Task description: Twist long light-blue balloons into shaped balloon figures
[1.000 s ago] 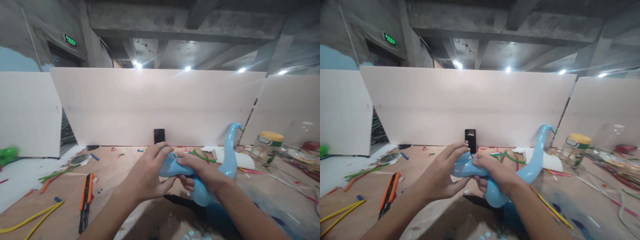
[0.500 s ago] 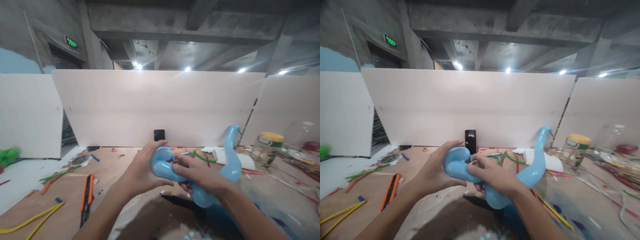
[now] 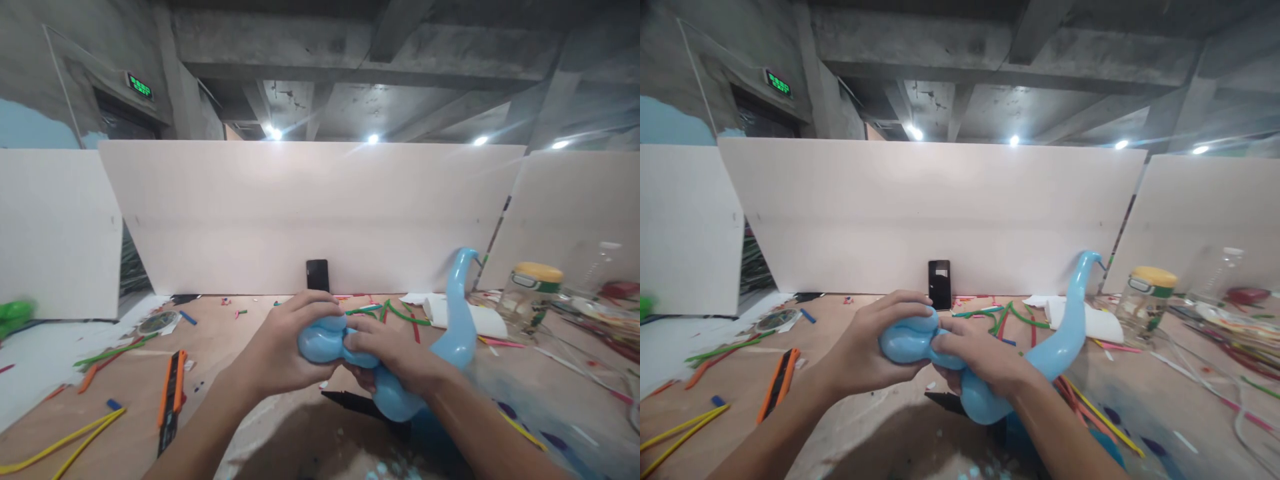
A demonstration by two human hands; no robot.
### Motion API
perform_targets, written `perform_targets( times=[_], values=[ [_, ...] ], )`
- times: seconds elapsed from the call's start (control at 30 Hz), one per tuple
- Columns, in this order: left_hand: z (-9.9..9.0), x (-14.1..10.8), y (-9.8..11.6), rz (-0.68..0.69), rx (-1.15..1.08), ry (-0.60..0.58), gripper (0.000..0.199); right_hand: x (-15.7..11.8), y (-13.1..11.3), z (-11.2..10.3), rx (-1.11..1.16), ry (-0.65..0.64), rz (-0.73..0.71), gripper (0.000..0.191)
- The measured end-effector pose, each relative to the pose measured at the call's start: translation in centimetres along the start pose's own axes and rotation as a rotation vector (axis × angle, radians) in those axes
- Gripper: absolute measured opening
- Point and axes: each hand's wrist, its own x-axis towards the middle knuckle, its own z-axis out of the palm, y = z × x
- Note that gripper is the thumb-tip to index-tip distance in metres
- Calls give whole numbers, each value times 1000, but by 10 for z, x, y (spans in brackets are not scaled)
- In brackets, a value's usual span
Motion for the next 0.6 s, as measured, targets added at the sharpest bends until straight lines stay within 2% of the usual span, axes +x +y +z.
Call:
perform_targets(
  times=[0.17,0.33,0.47,0.6],
  values=[
    [3,-1,1,-32,19,26,44,1,-6,11,-255,143,-101,7],
    [-5,-1,3,-86,30,23,41,-5,-13,23,-694,399,-295,5],
    [-14,1,5,-114,-12,-10,39,-9,-14,26,-933,417,-454,5],
    [-14,2,5,-192,-111,9,36,-12,-12,26,-1102,419,-582,3]
  ],
)
